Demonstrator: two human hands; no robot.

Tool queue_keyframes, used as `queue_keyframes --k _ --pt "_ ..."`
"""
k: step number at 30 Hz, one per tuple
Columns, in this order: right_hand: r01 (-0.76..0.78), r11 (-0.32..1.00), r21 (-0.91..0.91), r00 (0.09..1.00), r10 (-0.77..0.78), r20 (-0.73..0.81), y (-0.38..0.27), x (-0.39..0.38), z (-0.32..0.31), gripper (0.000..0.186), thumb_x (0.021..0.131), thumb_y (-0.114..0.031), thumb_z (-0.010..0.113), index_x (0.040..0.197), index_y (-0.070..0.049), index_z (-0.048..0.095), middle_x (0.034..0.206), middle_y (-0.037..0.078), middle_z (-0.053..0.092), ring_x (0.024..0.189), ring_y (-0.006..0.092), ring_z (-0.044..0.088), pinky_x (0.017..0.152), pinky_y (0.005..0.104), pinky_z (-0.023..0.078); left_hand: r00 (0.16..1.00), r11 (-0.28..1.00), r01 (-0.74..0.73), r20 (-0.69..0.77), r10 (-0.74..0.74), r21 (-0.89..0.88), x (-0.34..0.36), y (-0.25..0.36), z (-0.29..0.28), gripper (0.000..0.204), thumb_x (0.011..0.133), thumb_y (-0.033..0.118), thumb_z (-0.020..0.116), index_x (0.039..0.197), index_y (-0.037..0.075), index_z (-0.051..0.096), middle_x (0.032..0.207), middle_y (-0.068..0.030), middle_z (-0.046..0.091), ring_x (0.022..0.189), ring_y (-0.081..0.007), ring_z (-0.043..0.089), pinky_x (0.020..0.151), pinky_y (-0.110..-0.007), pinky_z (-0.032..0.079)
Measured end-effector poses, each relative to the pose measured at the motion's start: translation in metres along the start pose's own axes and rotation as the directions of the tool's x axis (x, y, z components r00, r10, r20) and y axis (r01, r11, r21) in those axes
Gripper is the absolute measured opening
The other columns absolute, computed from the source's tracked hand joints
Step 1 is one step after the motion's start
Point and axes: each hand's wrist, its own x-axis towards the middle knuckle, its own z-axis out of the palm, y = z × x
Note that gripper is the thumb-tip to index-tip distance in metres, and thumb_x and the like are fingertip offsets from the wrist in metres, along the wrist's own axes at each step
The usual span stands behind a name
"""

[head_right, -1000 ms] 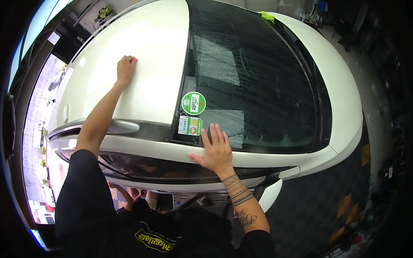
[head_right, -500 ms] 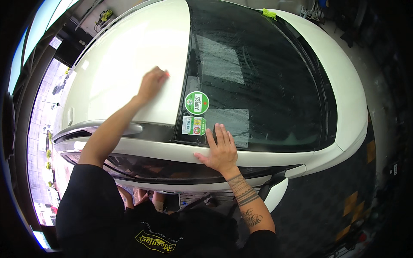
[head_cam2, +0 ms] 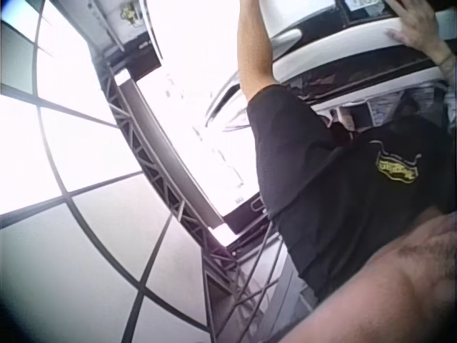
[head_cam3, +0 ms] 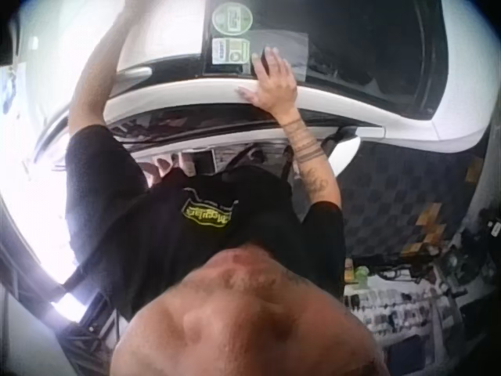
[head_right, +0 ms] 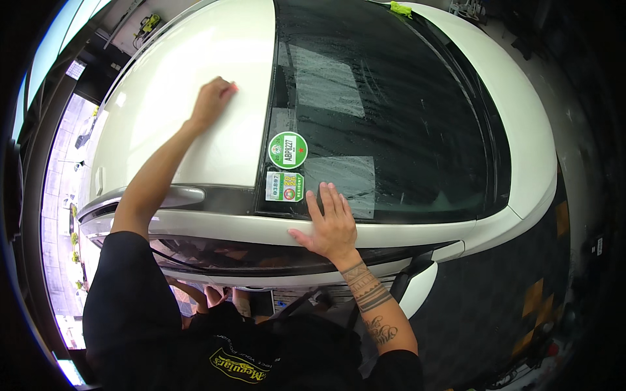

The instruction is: The person applies a large protective film to the roof of a white car. They use a squeegee to smooth the film and remove air bubbles, working systematically across the surface and around the roof rails. The person also uses a small red tool to tuck the film edges into the seams.

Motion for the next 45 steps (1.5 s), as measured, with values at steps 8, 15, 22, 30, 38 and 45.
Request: queue_keyframes --k 8,15,22,30,38,45 --pt "-0.037 0.999 -0.022 0.999 0.037 -0.007 0.009 -0.003 0.002 0.076 0.081 -0.065 0.053 0.123 -0.003 0.057 0.129 0.024 0.051 0.119 0.0398 0.051 0.096 0.0486 0.043 0.988 0.992 -0.116 0.1 0.12 -0.052 0.001 0.039 0.021 0.014 0.088 0.011 0.063 0.082 -0.002 0.066 0.076 -0.0165 0.06 0.073 -0.0296 0.061 0.072 -0.038 0.049" --pt "-0.039 0.999 0.022 0.999 0.038 0.032 0.001 -0.005 0.004 0.076 0.081 -0.066 0.052 0.125 -0.004 0.057 0.132 0.023 0.05 0.126 0.0366 0.047 0.1 0.0479 0.041 0.991 0.99 0.051 -0.126 -0.034 0.135 0.014 -0.029 0.01 0.017 0.088 0.014 0.064 0.084 -0.002 0.068 0.08 -0.0148 0.065 0.071 -0.0272 0.063 0.068 -0.037 0.049" --pt "-0.03 0.999 0.027 0.999 0.029 0.017 0.001 -0.005 0.002 0.074 0.082 -0.066 0.051 0.124 -0.004 0.058 0.132 0.023 0.05 0.125 0.037 0.047 0.099 0.0482 0.041 0.73 0.727 0.683 -0.096 -0.676 0.072 0.048 -0.073 -0.038 0.022 0.09 0.016 0.058 0.085 -0.003 0.067 0.087 -0.016 0.068 0.083 -0.0309 0.066 0.077 -0.036 0.052" --pt "-0.064 0.998 -0.027 0.997 0.065 0.033 0.013 -0.007 0.003 0.075 0.082 -0.066 0.05 0.125 -0.005 0.058 0.133 0.022 0.049 0.125 0.0362 0.048 0.099 0.0477 0.042 0.999 0.998 -0.028 0.02 0.027 0.061 0.032 -0.006 0.026 0.015 0.088 0.012 0.061 0.085 -0.001 0.068 0.092 -0.0134 0.068 0.084 -0.0303 0.065 0.077 -0.037 0.051" --pt "-0.065 0.997 -0.041 0.997 0.067 0.04 0.012 -0.008 0.005 0.074 0.084 -0.066 0.048 0.125 -0.005 0.057 0.133 0.023 0.049 0.126 0.0364 0.048 0.099 0.0474 0.042 0.978 0.982 -0.168 0.114 0.177 -0.086 0.019 0.028 0.039 0.016 0.088 0.006 0.058 0.097 0.001 0.071 0.083 -0.0172 0.06 0.078 -0.0327 0.061 0.073 -0.039 0.049" --pt "-0.013 1.0 0.015 0.998 0.012 0.054 0.001 -0.007 0.0 0.074 0.086 -0.066 0.045 0.125 -0.004 0.058 0.132 0.023 0.05 0.125 0.0371 0.048 0.098 0.0476 0.043 0.9 0.89 0.408 -0.252 -0.355 0.204 0.059 -0.095 -0.016 0.013 0.087 0.008 0.061 0.08 -0.002 0.066 0.087 -0.0138 0.067 0.083 -0.0266 0.065 0.076 -0.038 0.051"
